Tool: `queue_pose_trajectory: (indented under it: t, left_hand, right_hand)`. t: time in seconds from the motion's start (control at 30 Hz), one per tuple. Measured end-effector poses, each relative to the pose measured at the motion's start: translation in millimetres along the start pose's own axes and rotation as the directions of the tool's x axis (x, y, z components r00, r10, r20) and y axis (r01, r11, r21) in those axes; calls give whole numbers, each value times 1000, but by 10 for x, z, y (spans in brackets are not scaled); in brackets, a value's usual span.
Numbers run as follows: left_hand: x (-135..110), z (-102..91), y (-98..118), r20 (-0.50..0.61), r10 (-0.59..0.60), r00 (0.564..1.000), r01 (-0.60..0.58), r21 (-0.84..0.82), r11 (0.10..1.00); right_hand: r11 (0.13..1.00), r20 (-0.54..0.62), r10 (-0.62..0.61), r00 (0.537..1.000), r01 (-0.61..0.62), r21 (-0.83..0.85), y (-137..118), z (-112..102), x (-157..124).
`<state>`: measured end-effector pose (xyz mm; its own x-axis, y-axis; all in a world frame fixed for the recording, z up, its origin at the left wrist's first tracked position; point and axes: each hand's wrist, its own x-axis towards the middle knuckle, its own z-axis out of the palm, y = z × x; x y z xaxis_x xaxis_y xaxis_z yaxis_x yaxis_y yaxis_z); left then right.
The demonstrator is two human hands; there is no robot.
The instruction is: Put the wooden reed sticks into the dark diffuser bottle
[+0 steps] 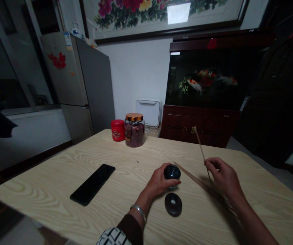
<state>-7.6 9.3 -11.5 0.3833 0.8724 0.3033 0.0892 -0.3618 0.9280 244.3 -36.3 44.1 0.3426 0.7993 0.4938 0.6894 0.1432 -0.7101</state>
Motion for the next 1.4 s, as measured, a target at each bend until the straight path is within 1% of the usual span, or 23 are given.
queue_pose_trajectory:
  t: [0.03, 0.07, 0.13, 0.17, 0.2, 0.27, 0.33, 0.4, 0.53, 0.6, 0.77, 0.93, 1.07, 1.17, 1.23, 1.3, 1.33, 1.4]
  left_hand:
    - [1, 0, 3, -2, -3, 1000, 3, 2, 1000]
    - [1, 1, 7, -5, -5, 1000, 5, 3, 1000]
    - [0, 4, 13, -11, -11, 1000, 11, -1, 1000]
    - [-2, 6, 17, -13, -14, 1000, 14, -3, 1000]
    - [-3, 6, 21, -14, -14, 1000, 14, -5, 1000]
    - [-8, 6, 31, -8, -6, 1000, 6, -9, 1000]
    - [-11, 4, 42, -2, 0, 1000, 0, -18, 1000]
    - [-11, 4, 52, 0, 4, 1000, -4, -24, 1000]
    - [-2, 7, 60, -2, -1, 1000, 1, -14, 1000]
    - [2, 9, 56, -1, -5, 1000, 5, -2, 1000]
    - [10, 9, 14, 4, 9, 1000, -9, -10, 1000]
    - [15, 10, -6, 9, 12, 1000, -12, -28, 1000]
    - [4, 5, 36, 14, 18, 1000, -18, -33, 999]
    - [-3, 6, 47, 4, 22, 1000, -21, -30, 999]
    - [-1, 9, 34, -2, 14, 1000, -14, -31, 999]
    - [4, 13, 14, -1, 3, 1000, -3, -37, 999]
    - [8, 16, 5, -2, 0, 1000, 0, -43, 999]
    - [13, 19, -8, -3, 1, 1000, -1, -52, 999]
  right_hand:
    - [986, -40, 33, 999, -26, 165, -75, 11, 48]
    - [945, -64, 82, 995, -57, 324, -157, 32, 90]
    - [813, -79, 171, 982, -96, 575, -324, 100, 148]
    - [749, -83, 199, 976, -97, 656, -402, 143, 165]
    - [697, -89, 214, 973, -88, 712, -473, 188, 175]
    - [637, -100, 218, 971, -64, 768, -583, 280, 178]
    - [623, -106, 207, 973, -48, 781, -645, 363, 168]
    - [633, -104, 187, 977, -39, 773, -667, 434, 155]
    - [674, -101, 128, 987, -12, 738, -653, 544, 125]
    - [701, -77, 94, 993, -10, 713, -649, 589, 101]
    - [775, 25, 10, 1000, -24, 632, -668, 687, 4]
    - [859, 162, -56, 985, -35, 510, -618, 771, -107]
    - [914, 232, -60, 971, -40, 403, -487, 768, -114]
    - [940, 217, -7, 976, -67, 334, -290, 683, -43]
    - [974, 203, 8, 979, -53, 221, -101, 602, 9]
    - [1000, 234, 8, 972, -12, 18, 105, 524, 31]
    - [995, 269, 11, 963, 17, -99, 198, 493, 25]
    - [951, 345, 30, 938, 80, -299, 338, 452, -13]
